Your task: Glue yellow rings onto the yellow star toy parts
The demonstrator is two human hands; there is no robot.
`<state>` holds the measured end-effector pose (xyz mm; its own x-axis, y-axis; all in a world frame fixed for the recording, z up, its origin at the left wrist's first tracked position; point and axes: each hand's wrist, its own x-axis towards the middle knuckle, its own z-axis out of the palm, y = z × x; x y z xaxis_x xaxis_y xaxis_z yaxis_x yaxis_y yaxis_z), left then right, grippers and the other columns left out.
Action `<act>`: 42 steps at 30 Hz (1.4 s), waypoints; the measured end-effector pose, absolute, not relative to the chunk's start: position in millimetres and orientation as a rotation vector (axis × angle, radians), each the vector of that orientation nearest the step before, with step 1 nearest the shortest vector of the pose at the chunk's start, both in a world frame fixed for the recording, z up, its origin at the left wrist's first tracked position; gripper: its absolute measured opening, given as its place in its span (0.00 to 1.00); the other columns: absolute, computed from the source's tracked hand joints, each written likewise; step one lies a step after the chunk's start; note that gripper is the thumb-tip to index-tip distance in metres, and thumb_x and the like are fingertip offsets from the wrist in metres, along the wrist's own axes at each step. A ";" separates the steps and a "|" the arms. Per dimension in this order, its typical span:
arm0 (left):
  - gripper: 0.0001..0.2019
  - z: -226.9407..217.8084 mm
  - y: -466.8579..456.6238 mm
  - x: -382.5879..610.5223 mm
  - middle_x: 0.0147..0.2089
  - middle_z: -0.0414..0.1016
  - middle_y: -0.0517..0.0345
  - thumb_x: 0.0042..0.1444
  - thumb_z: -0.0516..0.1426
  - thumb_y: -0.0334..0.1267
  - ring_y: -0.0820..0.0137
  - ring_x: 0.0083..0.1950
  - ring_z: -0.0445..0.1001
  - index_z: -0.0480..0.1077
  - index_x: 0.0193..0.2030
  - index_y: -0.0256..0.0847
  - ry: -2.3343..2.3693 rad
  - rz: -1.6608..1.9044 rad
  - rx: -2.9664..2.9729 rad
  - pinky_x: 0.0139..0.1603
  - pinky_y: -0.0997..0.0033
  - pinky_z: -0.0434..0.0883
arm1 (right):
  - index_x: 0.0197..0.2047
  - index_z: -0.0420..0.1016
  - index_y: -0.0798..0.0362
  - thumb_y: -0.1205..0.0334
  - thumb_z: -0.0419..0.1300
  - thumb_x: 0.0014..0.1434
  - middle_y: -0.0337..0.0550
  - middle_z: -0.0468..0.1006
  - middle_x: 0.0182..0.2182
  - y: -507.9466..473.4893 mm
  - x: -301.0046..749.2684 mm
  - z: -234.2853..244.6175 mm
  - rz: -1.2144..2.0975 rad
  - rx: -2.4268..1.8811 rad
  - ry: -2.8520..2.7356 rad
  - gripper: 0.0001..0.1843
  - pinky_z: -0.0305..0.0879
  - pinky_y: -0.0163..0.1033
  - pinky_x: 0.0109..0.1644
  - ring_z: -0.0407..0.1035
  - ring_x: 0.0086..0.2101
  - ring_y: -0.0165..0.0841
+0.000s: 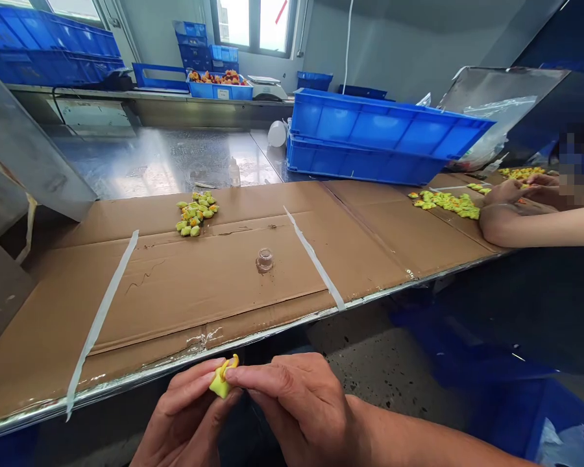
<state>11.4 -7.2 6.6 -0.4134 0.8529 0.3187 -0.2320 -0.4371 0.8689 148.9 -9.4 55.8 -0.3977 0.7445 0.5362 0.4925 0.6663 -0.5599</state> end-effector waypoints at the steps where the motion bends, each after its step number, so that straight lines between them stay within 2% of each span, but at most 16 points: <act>1: 0.14 4.7 -7.6 11.6 0.36 0.81 0.57 0.41 0.68 0.28 0.63 0.33 0.80 0.79 0.36 0.46 1.023 1.953 1.081 0.32 0.71 0.78 | 0.55 0.67 0.54 0.76 0.51 0.64 0.43 0.80 0.35 -10.0 149.0 56.0 0.409 -0.965 -2.074 0.18 0.68 0.34 0.33 0.74 0.30 0.31; 4: 0.14 1.5 -9.1 12.9 0.36 0.82 0.57 0.42 0.67 0.26 0.64 0.32 0.80 0.79 0.36 0.45 1.112 2.054 1.208 0.29 0.70 0.77 | 0.53 0.68 0.54 0.75 0.51 0.65 0.42 0.80 0.33 -9.1 149.4 56.6 0.454 -0.954 -2.064 0.16 0.69 0.33 0.33 0.74 0.29 0.30; 8: 0.13 -0.1 -10.8 11.4 0.40 0.81 0.56 0.47 0.63 0.21 0.67 0.35 0.80 0.77 0.40 0.37 1.075 2.099 1.406 0.34 0.71 0.77 | 0.52 0.69 0.57 0.75 0.51 0.65 0.43 0.80 0.33 -5.3 147.7 58.2 0.441 -0.844 -2.082 0.14 0.71 0.31 0.35 0.76 0.32 0.29; 11: 0.15 -0.6 -14.2 8.6 0.42 0.80 0.55 0.45 0.64 0.20 0.67 0.37 0.79 0.76 0.41 0.36 1.073 2.096 1.402 0.36 0.72 0.77 | 0.49 0.71 0.57 0.73 0.51 0.67 0.41 0.81 0.34 -5.3 143.9 62.2 0.385 -0.842 -2.109 0.11 0.72 0.27 0.39 0.76 0.34 0.27; 16: 0.14 0.5 -19.3 8.3 0.41 0.79 0.61 0.48 0.65 0.28 0.68 0.38 0.79 0.74 0.41 0.46 1.116 2.059 1.141 0.36 0.69 0.77 | 0.46 0.74 0.53 0.64 0.51 0.69 0.36 0.82 0.35 -2.8 137.7 63.0 0.135 -0.914 -2.140 0.11 0.69 0.18 0.47 0.77 0.34 0.24; 19: 0.13 3.8 -20.5 6.9 0.40 0.80 0.61 0.48 0.65 0.28 0.66 0.37 0.79 0.76 0.40 0.49 1.203 2.091 1.096 0.36 0.67 0.77 | 0.45 0.75 0.52 0.64 0.51 0.69 0.37 0.82 0.33 2.0 132.1 60.8 0.117 -0.857 -2.135 0.10 0.71 0.18 0.45 0.77 0.30 0.24; 22: 0.12 11.6 -22.4 0.9 0.39 0.81 0.59 0.45 0.66 0.27 0.66 0.36 0.80 0.78 0.37 0.47 1.177 2.046 0.886 0.37 0.70 0.77 | 0.47 0.73 0.52 0.65 0.51 0.69 0.39 0.82 0.33 4.1 125.9 62.4 0.223 -0.801 -2.136 0.10 0.72 0.19 0.42 0.77 0.30 0.25; 26: 0.11 17.8 -17.8 -15.1 0.34 0.83 0.55 0.37 0.71 0.34 0.69 0.32 0.81 0.79 0.31 0.42 0.858 1.648 0.315 0.35 0.78 0.76 | 0.53 0.69 0.51 0.69 0.51 0.68 0.40 0.82 0.38 7.1 118.9 61.7 0.421 -0.731 -2.028 0.12 0.73 0.23 0.44 0.77 0.36 0.26; 29: 0.12 11.6 -15.2 -23.8 0.32 0.83 0.55 0.37 0.71 0.34 0.74 0.29 0.80 0.80 0.33 0.42 0.655 1.358 0.077 0.32 0.85 0.74 | 0.50 0.70 0.48 0.70 0.50 0.68 0.37 0.82 0.37 9.3 114.2 53.2 0.682 -0.851 -1.800 0.13 0.74 0.24 0.36 0.77 0.36 0.27; 32: 0.10 -0.8 -17.9 -25.6 0.32 0.83 0.57 0.43 0.69 0.33 0.78 0.30 0.80 0.80 0.36 0.42 0.493 1.229 0.022 0.33 0.88 0.73 | 0.47 0.71 0.50 0.69 0.50 0.68 0.39 0.82 0.36 10.0 111.8 41.9 0.973 -0.877 -1.649 0.10 0.68 0.25 0.22 0.74 0.26 0.26; 34: 0.09 -8.2 -20.5 -24.4 0.34 0.83 0.57 0.47 0.67 0.33 0.79 0.31 0.79 0.80 0.37 0.41 0.423 1.189 0.033 0.35 0.88 0.73 | 0.47 0.71 0.51 0.68 0.51 0.68 0.41 0.81 0.36 9.6 112.1 36.6 1.083 -0.864 -1.596 0.09 0.64 0.25 0.20 0.71 0.22 0.24; 36: 0.08 -13.4 -22.3 -23.0 0.35 0.83 0.58 0.49 0.65 0.32 0.79 0.31 0.79 0.80 0.39 0.41 0.390 1.156 0.042 0.36 0.89 0.73 | 0.46 0.71 0.52 0.67 0.50 0.69 0.42 0.81 0.36 9.1 113.2 34.4 1.133 -0.858 -1.573 0.09 0.65 0.25 0.22 0.72 0.25 0.24; 39: 0.09 -17.3 -22.9 -21.9 0.35 0.83 0.58 0.51 0.65 0.33 0.80 0.32 0.79 0.79 0.40 0.40 0.354 1.109 0.044 0.36 0.89 0.73 | 0.45 0.71 0.52 0.67 0.50 0.69 0.42 0.81 0.34 8.7 115.0 35.7 1.155 -0.850 -1.581 0.09 0.71 0.28 0.34 0.75 0.33 0.27; 42: 0.09 -19.2 -22.7 -21.6 0.36 0.83 0.56 0.54 0.63 0.34 0.79 0.31 0.79 0.79 0.42 0.40 0.302 1.075 0.067 0.36 0.88 0.73 | 0.45 0.71 0.53 0.70 0.51 0.68 0.41 0.80 0.34 9.0 116.5 38.9 1.122 -0.844 -1.614 0.09 0.72 0.30 0.42 0.75 0.35 0.28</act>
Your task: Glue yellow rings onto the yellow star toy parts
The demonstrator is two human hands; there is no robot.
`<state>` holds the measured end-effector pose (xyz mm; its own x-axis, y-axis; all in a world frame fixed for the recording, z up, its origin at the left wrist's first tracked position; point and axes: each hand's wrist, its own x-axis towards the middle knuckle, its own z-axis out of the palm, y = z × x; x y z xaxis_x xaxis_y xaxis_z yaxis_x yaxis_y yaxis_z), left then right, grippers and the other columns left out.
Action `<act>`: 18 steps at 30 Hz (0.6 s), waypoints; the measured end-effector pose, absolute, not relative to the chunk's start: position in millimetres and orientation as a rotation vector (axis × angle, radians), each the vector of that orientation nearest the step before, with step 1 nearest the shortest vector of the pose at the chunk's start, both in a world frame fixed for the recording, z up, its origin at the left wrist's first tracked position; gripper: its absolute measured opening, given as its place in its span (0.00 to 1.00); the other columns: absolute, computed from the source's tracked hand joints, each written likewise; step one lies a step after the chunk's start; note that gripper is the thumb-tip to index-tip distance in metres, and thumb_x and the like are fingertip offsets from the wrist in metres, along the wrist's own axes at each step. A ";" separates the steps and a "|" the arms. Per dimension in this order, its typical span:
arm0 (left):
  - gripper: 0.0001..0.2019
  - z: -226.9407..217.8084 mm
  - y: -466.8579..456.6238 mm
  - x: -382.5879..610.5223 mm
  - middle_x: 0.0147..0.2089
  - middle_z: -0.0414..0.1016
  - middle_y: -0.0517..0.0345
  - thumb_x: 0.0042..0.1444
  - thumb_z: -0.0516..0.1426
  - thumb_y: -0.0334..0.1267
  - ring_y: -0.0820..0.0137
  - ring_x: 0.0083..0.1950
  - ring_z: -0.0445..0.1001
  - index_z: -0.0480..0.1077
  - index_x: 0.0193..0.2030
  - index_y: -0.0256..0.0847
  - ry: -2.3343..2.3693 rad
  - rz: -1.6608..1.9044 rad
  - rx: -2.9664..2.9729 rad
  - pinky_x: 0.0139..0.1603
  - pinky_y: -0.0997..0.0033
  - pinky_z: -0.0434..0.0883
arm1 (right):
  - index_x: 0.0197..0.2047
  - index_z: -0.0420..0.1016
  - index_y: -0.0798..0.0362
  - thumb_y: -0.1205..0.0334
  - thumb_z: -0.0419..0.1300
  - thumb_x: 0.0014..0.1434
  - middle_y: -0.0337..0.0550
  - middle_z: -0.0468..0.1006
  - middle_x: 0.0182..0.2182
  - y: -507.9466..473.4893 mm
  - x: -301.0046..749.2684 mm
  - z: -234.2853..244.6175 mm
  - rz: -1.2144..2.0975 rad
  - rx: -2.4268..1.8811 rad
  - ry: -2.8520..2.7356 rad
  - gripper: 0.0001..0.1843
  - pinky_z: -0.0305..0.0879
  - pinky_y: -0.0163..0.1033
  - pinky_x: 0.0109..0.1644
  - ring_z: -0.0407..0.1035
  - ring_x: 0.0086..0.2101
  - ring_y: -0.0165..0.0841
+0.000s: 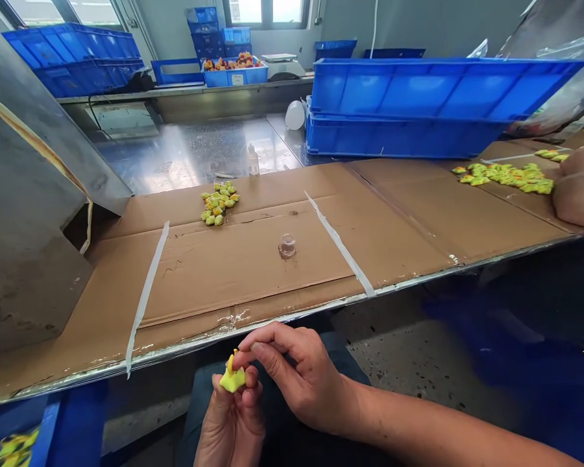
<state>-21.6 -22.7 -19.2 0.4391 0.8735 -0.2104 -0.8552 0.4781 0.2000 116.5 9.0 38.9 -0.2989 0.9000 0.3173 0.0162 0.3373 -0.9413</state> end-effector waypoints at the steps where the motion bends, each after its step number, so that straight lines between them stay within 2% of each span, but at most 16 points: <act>1: 0.09 -19.3 -22.8 -21.6 0.36 0.83 0.56 0.55 0.62 0.34 0.79 0.31 0.79 0.79 0.42 0.40 0.290 1.070 0.078 0.36 0.87 0.73 | 0.45 0.71 0.54 0.71 0.51 0.67 0.41 0.80 0.34 9.2 117.2 39.8 1.090 -0.834 -1.639 0.09 0.72 0.29 0.41 0.75 0.35 0.27; 6: 0.07 -14.1 -24.7 -21.5 0.33 0.82 0.56 0.54 0.62 0.35 0.79 0.28 0.78 0.80 0.39 0.39 0.299 1.094 0.111 0.33 0.87 0.73 | 0.46 0.71 0.57 0.77 0.52 0.62 0.42 0.80 0.34 9.7 121.7 42.8 0.848 -0.741 -1.837 0.12 0.69 0.24 0.40 0.75 0.34 0.25; 11: 0.07 -2.6 -23.6 -19.4 0.29 0.81 0.58 0.49 0.66 0.36 0.79 0.27 0.77 0.80 0.36 0.40 0.419 1.161 0.095 0.33 0.87 0.73 | 0.48 0.70 0.56 0.77 0.53 0.62 0.41 0.80 0.35 11.4 123.8 44.9 0.691 -0.698 -1.939 0.13 0.70 0.25 0.42 0.75 0.35 0.25; 14: 0.11 3.4 -21.9 -16.3 0.28 0.80 0.57 0.43 0.69 0.37 0.78 0.26 0.77 0.80 0.34 0.39 0.499 1.195 0.110 0.33 0.86 0.74 | 0.49 0.70 0.55 0.76 0.54 0.62 0.39 0.81 0.35 11.8 123.6 44.1 0.670 -0.706 -1.919 0.14 0.70 0.25 0.43 0.76 0.36 0.25; 18: 0.13 6.3 -22.9 -13.7 0.31 0.81 0.58 0.38 0.71 0.35 0.79 0.28 0.77 0.80 0.34 0.41 0.537 1.218 0.082 0.34 0.87 0.74 | 0.49 0.71 0.54 0.76 0.52 0.62 0.40 0.81 0.36 9.1 122.6 39.1 0.729 -0.749 -1.809 0.15 0.72 0.26 0.42 0.76 0.37 0.26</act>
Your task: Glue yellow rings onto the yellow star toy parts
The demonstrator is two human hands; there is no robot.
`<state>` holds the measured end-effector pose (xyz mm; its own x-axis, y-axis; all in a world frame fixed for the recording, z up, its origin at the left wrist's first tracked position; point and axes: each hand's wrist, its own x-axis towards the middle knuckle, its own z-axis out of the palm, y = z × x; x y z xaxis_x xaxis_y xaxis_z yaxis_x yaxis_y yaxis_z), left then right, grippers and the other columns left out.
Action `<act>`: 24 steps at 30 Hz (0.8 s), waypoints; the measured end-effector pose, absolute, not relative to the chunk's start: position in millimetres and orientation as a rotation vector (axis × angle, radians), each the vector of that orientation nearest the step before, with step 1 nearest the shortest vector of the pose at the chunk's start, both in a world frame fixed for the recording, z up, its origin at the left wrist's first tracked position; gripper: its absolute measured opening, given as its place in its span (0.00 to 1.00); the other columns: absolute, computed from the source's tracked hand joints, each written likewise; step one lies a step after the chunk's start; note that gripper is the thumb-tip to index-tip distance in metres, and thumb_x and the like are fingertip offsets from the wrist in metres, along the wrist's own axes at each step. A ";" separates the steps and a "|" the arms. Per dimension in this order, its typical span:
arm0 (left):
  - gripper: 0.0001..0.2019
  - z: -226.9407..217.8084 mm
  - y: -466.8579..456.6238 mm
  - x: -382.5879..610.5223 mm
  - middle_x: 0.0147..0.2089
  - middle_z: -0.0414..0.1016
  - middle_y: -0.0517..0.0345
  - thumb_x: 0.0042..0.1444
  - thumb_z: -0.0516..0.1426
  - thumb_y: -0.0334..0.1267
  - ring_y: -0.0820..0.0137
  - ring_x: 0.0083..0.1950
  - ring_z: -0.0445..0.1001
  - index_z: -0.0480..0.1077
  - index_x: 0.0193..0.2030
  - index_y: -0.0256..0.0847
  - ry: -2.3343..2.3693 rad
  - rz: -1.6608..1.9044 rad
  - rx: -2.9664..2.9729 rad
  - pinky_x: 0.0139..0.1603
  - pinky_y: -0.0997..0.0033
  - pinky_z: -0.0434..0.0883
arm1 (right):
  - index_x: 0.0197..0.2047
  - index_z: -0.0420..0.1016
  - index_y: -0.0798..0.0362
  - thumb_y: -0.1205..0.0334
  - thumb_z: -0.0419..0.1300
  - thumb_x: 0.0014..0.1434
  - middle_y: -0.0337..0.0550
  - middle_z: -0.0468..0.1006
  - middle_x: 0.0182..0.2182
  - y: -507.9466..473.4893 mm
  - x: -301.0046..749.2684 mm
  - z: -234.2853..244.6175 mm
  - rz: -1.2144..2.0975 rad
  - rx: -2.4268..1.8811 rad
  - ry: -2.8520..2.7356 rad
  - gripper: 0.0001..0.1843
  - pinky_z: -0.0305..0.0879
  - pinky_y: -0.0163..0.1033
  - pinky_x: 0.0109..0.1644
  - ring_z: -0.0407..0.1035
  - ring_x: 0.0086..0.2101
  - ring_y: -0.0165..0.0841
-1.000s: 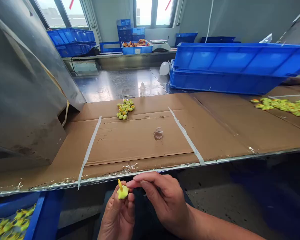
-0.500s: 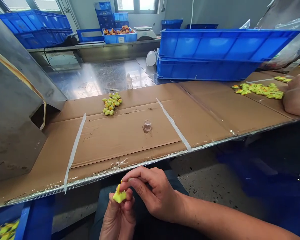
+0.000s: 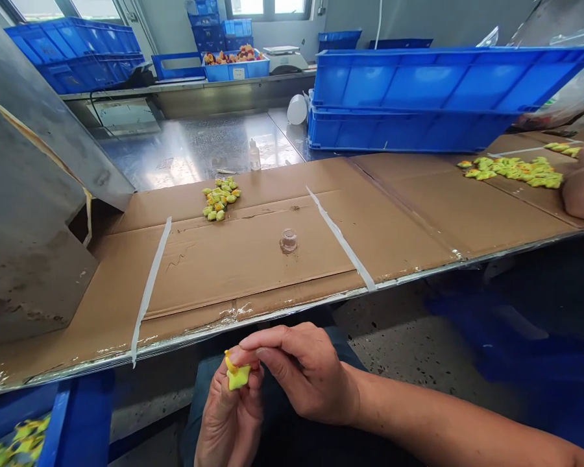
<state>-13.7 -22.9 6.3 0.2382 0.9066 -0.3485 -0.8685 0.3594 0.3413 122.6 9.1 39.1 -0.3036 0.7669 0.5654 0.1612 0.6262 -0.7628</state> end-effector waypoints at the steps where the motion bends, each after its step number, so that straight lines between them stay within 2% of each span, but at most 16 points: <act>1: 0.13 5.1 -23.6 -13.8 0.31 0.81 0.59 0.37 0.71 0.35 0.79 0.28 0.78 0.80 0.34 0.41 0.543 1.218 0.080 0.34 0.87 0.74 | 0.49 0.71 0.55 0.76 0.52 0.62 0.41 0.81 0.36 8.4 122.5 37.9 0.734 -0.758 -1.791 0.15 0.72 0.26 0.42 0.76 0.37 0.26; 10: 0.13 -22.5 -23.0 -20.4 0.35 0.83 0.59 0.45 0.68 0.30 0.74 0.34 0.81 0.80 0.40 0.44 0.515 1.205 0.170 0.38 0.84 0.75 | 0.48 0.70 0.59 0.79 0.51 0.62 0.47 0.81 0.38 11.7 125.0 33.7 0.825 -0.643 -1.811 0.14 0.72 0.29 0.45 0.75 0.41 0.28; 21: 0.13 -21.3 -21.5 -20.3 0.34 0.83 0.57 0.44 0.68 0.32 0.73 0.32 0.80 0.80 0.40 0.42 0.567 1.221 0.169 0.38 0.82 0.76 | 0.47 0.71 0.60 0.79 0.51 0.62 0.48 0.81 0.36 11.5 127.1 30.3 0.772 -0.649 -1.820 0.13 0.72 0.30 0.44 0.75 0.40 0.29; 24: 0.13 -22.5 -22.8 -21.5 0.35 0.83 0.56 0.44 0.69 0.33 0.74 0.31 0.80 0.80 0.39 0.41 0.566 1.198 0.177 0.37 0.82 0.76 | 0.47 0.70 0.59 0.76 0.52 0.62 0.46 0.81 0.35 13.8 128.0 28.5 0.750 -0.679 -1.849 0.12 0.72 0.31 0.42 0.76 0.37 0.29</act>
